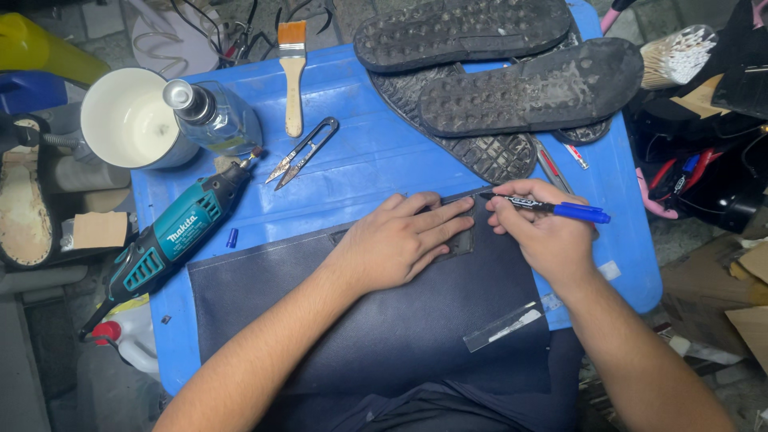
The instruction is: The person places a black leather belt on a sheet of dark material, then uses a blue pen and a ruler to trace and mark lines on the material. The person repositions the belt and ruler multiple times to mark different sections.
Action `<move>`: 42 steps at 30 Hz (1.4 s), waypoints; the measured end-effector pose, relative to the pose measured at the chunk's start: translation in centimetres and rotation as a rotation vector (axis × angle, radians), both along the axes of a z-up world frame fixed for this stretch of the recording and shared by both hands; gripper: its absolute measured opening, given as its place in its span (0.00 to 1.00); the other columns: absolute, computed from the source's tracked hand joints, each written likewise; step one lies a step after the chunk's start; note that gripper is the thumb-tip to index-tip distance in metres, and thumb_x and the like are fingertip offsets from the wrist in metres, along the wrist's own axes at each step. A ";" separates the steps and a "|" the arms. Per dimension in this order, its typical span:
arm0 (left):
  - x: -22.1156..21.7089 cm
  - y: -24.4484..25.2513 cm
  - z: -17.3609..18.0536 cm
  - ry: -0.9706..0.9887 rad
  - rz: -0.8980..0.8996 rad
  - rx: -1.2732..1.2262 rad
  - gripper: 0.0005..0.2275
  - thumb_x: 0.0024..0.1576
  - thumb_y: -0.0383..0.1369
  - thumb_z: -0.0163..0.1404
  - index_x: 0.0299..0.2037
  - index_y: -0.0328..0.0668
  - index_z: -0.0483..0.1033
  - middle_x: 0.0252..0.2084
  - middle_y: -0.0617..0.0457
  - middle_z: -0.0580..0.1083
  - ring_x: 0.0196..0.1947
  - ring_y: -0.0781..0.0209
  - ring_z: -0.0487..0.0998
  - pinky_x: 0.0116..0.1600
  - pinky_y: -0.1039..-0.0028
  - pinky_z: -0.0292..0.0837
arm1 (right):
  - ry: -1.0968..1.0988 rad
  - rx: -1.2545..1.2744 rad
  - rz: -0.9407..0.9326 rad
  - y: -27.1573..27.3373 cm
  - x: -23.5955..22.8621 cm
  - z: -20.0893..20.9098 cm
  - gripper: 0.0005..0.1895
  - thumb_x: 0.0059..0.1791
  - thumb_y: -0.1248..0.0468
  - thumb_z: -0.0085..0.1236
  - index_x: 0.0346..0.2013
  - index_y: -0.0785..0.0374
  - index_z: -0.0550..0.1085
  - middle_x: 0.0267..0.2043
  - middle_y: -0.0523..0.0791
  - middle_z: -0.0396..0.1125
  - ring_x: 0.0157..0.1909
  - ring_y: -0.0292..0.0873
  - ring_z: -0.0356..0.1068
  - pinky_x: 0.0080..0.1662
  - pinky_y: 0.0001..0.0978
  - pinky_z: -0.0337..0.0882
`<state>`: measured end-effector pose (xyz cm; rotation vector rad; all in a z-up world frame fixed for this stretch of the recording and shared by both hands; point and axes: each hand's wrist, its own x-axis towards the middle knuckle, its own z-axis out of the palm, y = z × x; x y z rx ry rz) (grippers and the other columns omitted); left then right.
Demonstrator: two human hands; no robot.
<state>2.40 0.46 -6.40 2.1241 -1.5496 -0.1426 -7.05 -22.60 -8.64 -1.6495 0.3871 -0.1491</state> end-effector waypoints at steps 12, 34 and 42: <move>-0.2 -0.2 -0.2 -0.064 -0.001 0.020 0.21 0.60 0.38 0.51 0.64 0.46 0.71 0.70 0.59 0.67 0.60 0.57 0.71 0.53 0.67 0.66 | 0.009 -0.148 0.030 0.5 0.3 1.2 0.09 0.51 0.72 0.59 0.46 0.73 0.77 0.40 0.48 0.76 0.39 0.37 0.78 0.39 0.25 0.80; -0.2 -0.2 0.0 -0.064 -0.009 0.034 0.21 0.60 0.37 0.51 0.64 0.47 0.71 0.72 0.59 0.66 0.60 0.56 0.71 0.54 0.67 0.67 | -0.011 -0.216 0.038 0.8 0.3 1.5 0.09 0.50 0.71 0.61 0.44 0.71 0.77 0.39 0.47 0.76 0.38 0.36 0.78 0.38 0.25 0.80; -0.2 -0.3 -0.1 -0.062 -0.006 0.042 0.21 0.60 0.38 0.51 0.64 0.47 0.71 0.71 0.60 0.66 0.60 0.56 0.71 0.54 0.67 0.67 | 0.015 -0.200 0.033 0.8 0.4 1.6 0.09 0.50 0.70 0.61 0.44 0.71 0.77 0.38 0.47 0.76 0.37 0.36 0.78 0.37 0.25 0.80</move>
